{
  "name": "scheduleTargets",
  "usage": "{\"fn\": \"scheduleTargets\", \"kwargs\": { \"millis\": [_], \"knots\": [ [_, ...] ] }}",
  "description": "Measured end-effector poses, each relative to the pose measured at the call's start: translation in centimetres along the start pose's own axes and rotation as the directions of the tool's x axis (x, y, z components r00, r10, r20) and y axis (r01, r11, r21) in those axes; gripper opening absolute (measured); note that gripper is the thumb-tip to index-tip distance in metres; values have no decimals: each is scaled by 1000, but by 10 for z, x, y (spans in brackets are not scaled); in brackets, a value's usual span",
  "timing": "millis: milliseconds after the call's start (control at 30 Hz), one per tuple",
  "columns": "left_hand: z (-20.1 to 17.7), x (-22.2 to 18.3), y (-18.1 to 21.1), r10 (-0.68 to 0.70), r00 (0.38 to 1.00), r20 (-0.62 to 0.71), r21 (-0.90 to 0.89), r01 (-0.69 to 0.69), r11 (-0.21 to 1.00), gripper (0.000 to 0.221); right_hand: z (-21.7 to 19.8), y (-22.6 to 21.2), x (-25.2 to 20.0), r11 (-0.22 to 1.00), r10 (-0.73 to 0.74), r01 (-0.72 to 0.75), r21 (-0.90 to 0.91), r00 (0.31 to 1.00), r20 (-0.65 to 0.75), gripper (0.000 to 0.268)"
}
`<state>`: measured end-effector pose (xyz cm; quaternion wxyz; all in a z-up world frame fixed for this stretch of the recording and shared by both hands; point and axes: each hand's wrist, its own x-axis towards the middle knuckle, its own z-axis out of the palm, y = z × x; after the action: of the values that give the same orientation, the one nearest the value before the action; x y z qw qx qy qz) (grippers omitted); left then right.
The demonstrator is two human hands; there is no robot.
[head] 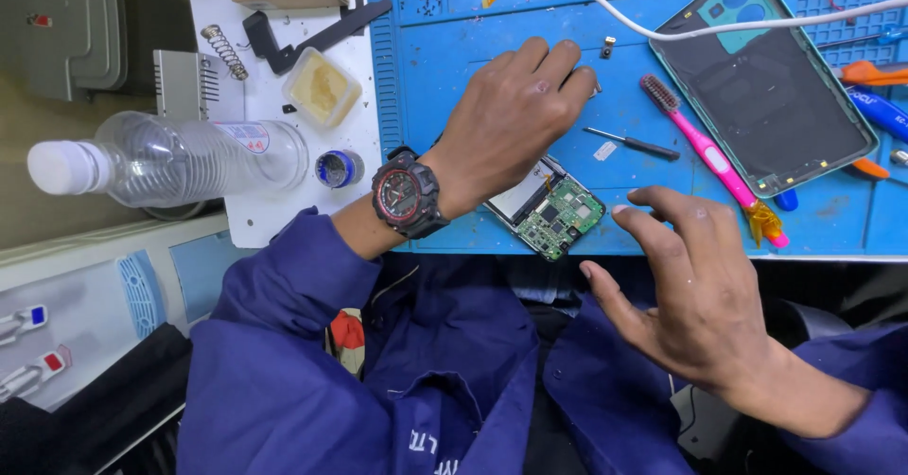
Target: A person disassembles a smartphone on a repair workbench, removing the back cover, battery, and internal circuit boards using tweezers and prying tools.
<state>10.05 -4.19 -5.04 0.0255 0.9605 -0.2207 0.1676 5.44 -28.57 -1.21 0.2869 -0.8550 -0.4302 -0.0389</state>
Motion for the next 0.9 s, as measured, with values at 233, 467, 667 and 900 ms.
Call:
{"fn": "scheduleTargets", "kwargs": {
  "millis": [233, 467, 667, 900],
  "knots": [
    [-17, -2, -3, -8, 998, -59, -85, 3, 996, 12, 0, 1, 3, 999, 1, -1, -32, 1000, 2, 45],
    [-72, -20, -7, -104, 895, 434, -900, 425, -103, 15, -15, 2, 27, 990, 22, -16, 140, 999, -42, 30],
    [-56, -32, -11, 32, 773, 634, -603, 520, -604, 24, -16, 3, 81, 924, 20, -56, 378, 995, 98, 26],
    [-61, -35, -15, 71, 707, 704, -467, 536, -703, 27, -15, -11, 94, 830, 298, -402, 387, 905, 302, 27]
  ]
}}
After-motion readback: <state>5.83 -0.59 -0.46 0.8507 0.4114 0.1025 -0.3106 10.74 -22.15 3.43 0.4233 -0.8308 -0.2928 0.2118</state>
